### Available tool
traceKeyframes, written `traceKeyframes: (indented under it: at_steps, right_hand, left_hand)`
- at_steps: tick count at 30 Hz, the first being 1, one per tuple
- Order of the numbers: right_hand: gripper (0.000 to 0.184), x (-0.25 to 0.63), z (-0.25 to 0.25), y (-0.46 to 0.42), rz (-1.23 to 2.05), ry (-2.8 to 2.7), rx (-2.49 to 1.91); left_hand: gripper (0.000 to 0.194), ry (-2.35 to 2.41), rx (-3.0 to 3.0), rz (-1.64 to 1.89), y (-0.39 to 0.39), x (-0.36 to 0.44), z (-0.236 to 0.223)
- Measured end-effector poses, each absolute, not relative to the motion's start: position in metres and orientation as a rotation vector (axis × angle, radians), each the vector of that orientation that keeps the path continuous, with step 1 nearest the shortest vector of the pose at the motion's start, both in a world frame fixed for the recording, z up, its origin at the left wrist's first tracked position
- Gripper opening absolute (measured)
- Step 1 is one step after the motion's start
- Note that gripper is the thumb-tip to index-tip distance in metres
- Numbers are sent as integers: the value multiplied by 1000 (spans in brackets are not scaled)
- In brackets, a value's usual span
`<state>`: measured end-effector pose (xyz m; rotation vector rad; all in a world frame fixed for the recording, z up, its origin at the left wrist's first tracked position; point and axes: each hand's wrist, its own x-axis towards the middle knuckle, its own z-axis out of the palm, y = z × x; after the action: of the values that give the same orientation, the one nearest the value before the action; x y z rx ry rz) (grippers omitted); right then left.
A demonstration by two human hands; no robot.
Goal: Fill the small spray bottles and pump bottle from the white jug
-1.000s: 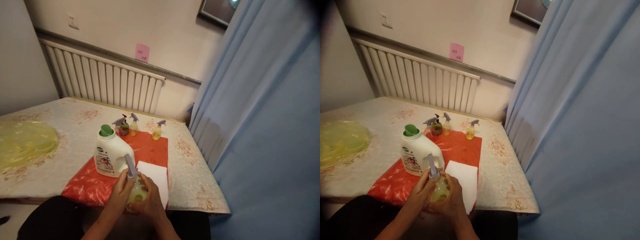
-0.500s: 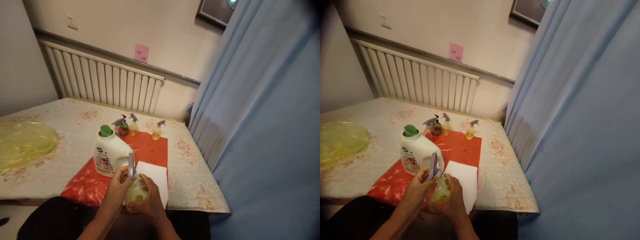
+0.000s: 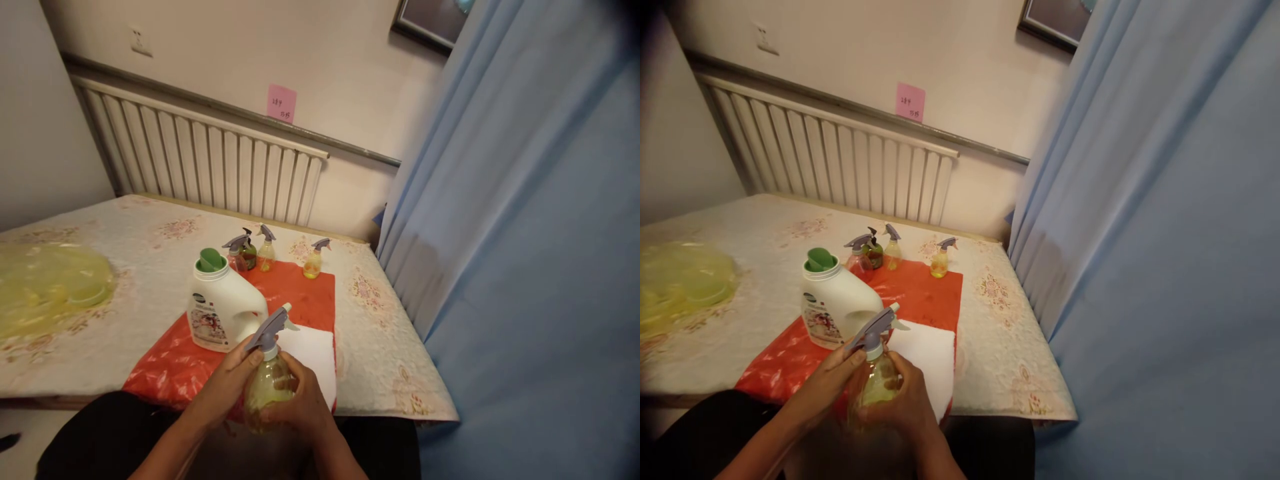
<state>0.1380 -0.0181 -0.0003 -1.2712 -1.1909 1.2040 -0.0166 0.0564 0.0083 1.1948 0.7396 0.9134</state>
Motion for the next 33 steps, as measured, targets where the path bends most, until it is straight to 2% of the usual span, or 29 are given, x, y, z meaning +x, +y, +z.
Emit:
traceKeyframes:
  at_steps: [4,7,12,19,23,28,33]
  right_hand:
    - [85,142,-4,-19,1382,-1113,-1138]
    - [94,143,2,-19,1274,-1135,-1268]
    - [86,139,13,-19,1145,-1210,-1340]
    - [103,144,-2,-19,1220,-1194,-1345]
    - [95,147,-8,-18,1340,-1165,-1152]
    - [66,146,-10,-19,1514,-1111,-1002]
    - [66,141,-13,-21,1684,-959,-829]
  left_hand:
    - [48,691,1171,800,57,-20,13]
    - [47,703,1180,867,57,-17,15]
    - [50,780,1123,914,53,-5,22]
    - [41,685,1095,779,55,-10,20]
    - [42,610,1008,698,60,-18,9]
    - [37,480,993,635,59,-21,16]
    - [37,408,964,566,57,-21,27]
